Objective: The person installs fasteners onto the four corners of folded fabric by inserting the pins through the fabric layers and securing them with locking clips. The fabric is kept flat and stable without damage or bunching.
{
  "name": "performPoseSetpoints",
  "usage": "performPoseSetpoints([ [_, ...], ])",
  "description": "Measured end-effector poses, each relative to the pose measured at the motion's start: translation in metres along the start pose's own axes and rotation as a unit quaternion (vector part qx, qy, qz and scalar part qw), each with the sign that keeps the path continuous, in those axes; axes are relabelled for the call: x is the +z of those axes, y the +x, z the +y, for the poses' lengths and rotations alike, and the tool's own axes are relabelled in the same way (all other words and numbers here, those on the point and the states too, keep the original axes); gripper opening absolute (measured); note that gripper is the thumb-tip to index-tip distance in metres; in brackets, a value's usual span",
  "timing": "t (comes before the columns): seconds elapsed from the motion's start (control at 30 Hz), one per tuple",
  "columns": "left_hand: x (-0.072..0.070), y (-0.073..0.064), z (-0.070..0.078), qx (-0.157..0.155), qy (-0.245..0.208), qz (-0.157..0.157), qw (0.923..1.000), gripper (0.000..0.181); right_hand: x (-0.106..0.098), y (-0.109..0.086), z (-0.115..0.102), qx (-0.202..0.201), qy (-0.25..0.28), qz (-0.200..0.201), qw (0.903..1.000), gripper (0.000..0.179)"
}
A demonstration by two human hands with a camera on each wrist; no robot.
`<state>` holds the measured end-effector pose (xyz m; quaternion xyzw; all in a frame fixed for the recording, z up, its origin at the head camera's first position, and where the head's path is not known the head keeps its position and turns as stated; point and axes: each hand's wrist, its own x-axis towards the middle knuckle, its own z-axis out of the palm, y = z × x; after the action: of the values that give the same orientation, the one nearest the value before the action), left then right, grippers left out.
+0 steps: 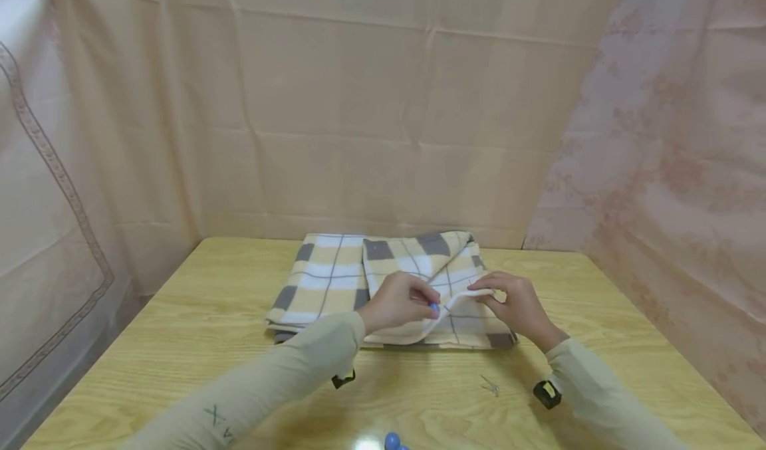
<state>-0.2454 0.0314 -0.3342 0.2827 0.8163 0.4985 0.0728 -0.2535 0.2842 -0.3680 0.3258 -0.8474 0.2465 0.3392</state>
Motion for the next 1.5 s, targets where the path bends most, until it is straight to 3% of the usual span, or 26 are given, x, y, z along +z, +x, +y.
performPoseSetpoints([
  [0.13, 0.000, 0.027, -0.008, -0.017, -0.026, 0.026, 0.9992, 0.019, 0.000, -0.001, 0.000, 0.003, -0.003, -0.003, 1.0000, 0.029],
  [0.23, 0.004, 0.041, -0.012, -0.039, -0.068, 0.025, 0.9966, 0.024, 0.000, 0.000, -0.001, 0.001, -0.004, -0.001, 1.0000, 0.029],
  [0.4, 0.011, 0.057, -0.013, -0.059, -0.147, 0.027, 0.9871, 0.026, 0.000, 0.002, -0.002, -0.002, -0.005, 0.003, 1.0000, 0.029],
  [0.57, 0.017, 0.068, -0.013, -0.071, -0.190, 0.043, 0.9783, 0.025, -0.001, 0.005, -0.003, -0.006, 0.001, 0.002, 1.0000, 0.030],
  [0.67, 0.020, 0.072, -0.013, -0.072, -0.201, 0.047, 0.9757, 0.024, -0.001, 0.006, -0.003, -0.006, 0.006, -0.002, 1.0000, 0.030],
  [0.9, 0.027, 0.075, -0.013, -0.063, -0.188, 0.042, 0.9793, 0.023, -0.002, 0.004, -0.002, -0.004, 0.012, -0.010, 0.9999, 0.031],
  [1.3, 0.031, 0.074, -0.015, -0.038, -0.215, 0.029, 0.9755, 0.024, 0.001, 0.005, 0.004, -0.038, 0.028, -0.005, 0.9989, 0.035],
  [1.5, 0.034, 0.073, -0.016, -0.017, -0.196, 0.030, 0.9799, 0.023, 0.001, 0.002, 0.006, -0.041, 0.030, -0.005, 0.9987, 0.036],
])
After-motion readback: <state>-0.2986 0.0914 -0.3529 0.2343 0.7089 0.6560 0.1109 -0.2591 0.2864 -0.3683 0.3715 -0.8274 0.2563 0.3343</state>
